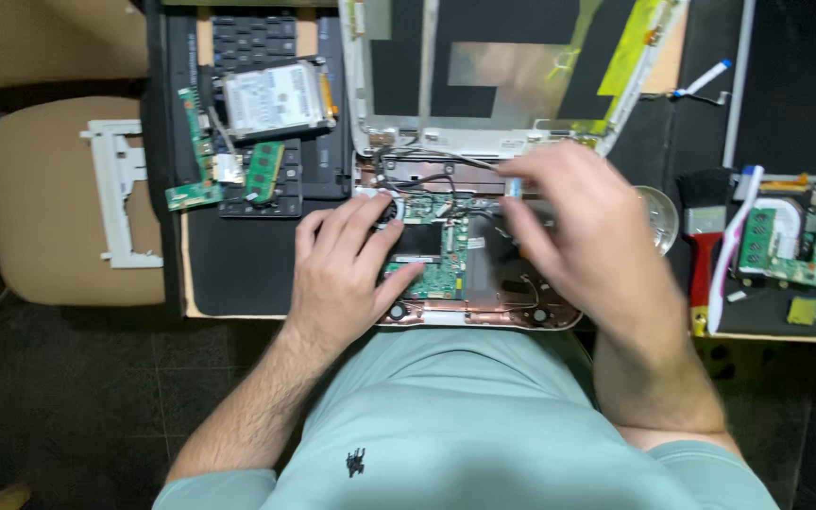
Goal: The person places a motherboard into a laptop chassis and secures it with screws using a screwdriver. They then install a cooling fan and connect its cable to the motherboard.
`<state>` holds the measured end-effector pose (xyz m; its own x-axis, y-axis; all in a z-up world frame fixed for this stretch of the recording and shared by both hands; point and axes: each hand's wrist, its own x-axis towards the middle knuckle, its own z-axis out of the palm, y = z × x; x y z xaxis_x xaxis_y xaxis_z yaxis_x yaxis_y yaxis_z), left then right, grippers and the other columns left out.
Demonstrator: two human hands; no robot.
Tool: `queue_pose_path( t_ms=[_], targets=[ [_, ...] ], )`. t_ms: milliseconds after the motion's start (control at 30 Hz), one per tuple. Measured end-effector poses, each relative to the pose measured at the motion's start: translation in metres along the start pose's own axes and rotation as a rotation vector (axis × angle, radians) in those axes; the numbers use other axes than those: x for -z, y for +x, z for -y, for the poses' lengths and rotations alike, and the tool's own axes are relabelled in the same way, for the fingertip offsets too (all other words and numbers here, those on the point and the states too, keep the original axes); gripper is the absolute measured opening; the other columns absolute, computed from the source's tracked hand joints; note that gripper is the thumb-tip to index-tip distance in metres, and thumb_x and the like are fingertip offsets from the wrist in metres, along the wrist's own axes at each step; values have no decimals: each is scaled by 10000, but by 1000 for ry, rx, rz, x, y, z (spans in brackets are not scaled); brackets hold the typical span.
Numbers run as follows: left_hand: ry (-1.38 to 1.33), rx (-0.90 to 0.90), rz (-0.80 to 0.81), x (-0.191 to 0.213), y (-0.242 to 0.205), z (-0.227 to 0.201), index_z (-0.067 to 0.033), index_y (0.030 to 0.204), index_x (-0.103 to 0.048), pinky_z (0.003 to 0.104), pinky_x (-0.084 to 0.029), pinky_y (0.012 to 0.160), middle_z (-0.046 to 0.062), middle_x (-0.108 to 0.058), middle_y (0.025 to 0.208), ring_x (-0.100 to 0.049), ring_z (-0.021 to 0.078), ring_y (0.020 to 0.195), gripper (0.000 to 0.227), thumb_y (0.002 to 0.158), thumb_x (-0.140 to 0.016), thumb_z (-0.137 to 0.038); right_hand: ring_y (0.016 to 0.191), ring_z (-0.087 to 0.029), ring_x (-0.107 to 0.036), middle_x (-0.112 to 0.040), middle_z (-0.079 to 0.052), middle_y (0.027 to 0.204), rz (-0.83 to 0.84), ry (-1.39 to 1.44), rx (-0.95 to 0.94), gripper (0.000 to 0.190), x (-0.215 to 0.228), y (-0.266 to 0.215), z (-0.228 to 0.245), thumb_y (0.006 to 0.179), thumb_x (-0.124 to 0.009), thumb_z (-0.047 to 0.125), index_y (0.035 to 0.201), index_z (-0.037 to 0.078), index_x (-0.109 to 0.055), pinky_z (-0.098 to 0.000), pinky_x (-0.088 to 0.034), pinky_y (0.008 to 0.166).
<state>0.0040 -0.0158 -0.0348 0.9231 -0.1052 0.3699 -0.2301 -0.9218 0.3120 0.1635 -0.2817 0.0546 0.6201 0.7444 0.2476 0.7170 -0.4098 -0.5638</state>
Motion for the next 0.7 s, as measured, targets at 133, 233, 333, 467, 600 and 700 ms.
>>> queue_pose_path(
  t_ms=[133, 233, 333, 467, 600, 700],
  targets=[
    [-39, 5, 0, -12, -11, 6, -65, 1365, -813, 602, -515, 1164, 180, -737, 1646, -725, 414, 1520, 579, 1123, -913, -582, 1125, -325, -821, -865, -200, 1213, 48, -171, -107, 214, 12, -57, -17, 1123, -893, -71, 1312, -17, -810, -476, -684, 1032],
    [-78, 8, -4, -17, -12, 8, -50, 1392, -802, 627, -533, 1171, 207, -716, 1657, -700, 446, 1508, 614, 1143, -836, -611, 1076, -297, -837, -902, -94, 1160, 156, -325, -225, 155, -4, -83, -20, 1118, -901, 166, 1241, 80, -857, -499, -717, 954],
    [-103, 4, -1, -24, -16, 12, -37, 1402, -807, 623, -557, 1181, 209, -705, 1673, -691, 453, 1510, 617, 1136, -846, -592, 1116, -299, -823, -897, -88, 1221, 246, -419, -261, 288, -25, -99, -23, 1114, -892, 330, 1282, 101, -842, -510, -727, 966],
    [-97, 20, -59, -30, -18, 14, -97, 1414, -803, 613, -526, 1209, 162, -730, 1624, -699, 439, 1497, 610, 1176, -759, -658, 1014, -250, -795, -786, -1, 1006, 17, -497, -147, 103, -40, -110, -29, 1076, -881, 243, 1159, 215, -829, -412, -664, 932],
    [-101, 39, -52, -31, -16, 14, -113, 1414, -819, 616, -523, 1201, 149, -748, 1608, -708, 449, 1475, 514, 1169, -826, -565, 1019, -302, -790, -789, -29, 1125, -189, -236, -115, 148, -49, -129, -25, 1083, -870, 127, 1219, 186, -869, -461, -677, 933],
    [-95, 38, -49, -33, -18, 15, -113, 1403, -822, 618, -525, 1202, 149, -755, 1607, -709, 453, 1469, 501, 1147, -869, -541, 964, -250, -840, -820, -1, 1138, -352, 74, -227, 214, -63, -155, -13, 1065, -879, 71, 1229, 201, -923, -398, -714, 896]
  ],
)
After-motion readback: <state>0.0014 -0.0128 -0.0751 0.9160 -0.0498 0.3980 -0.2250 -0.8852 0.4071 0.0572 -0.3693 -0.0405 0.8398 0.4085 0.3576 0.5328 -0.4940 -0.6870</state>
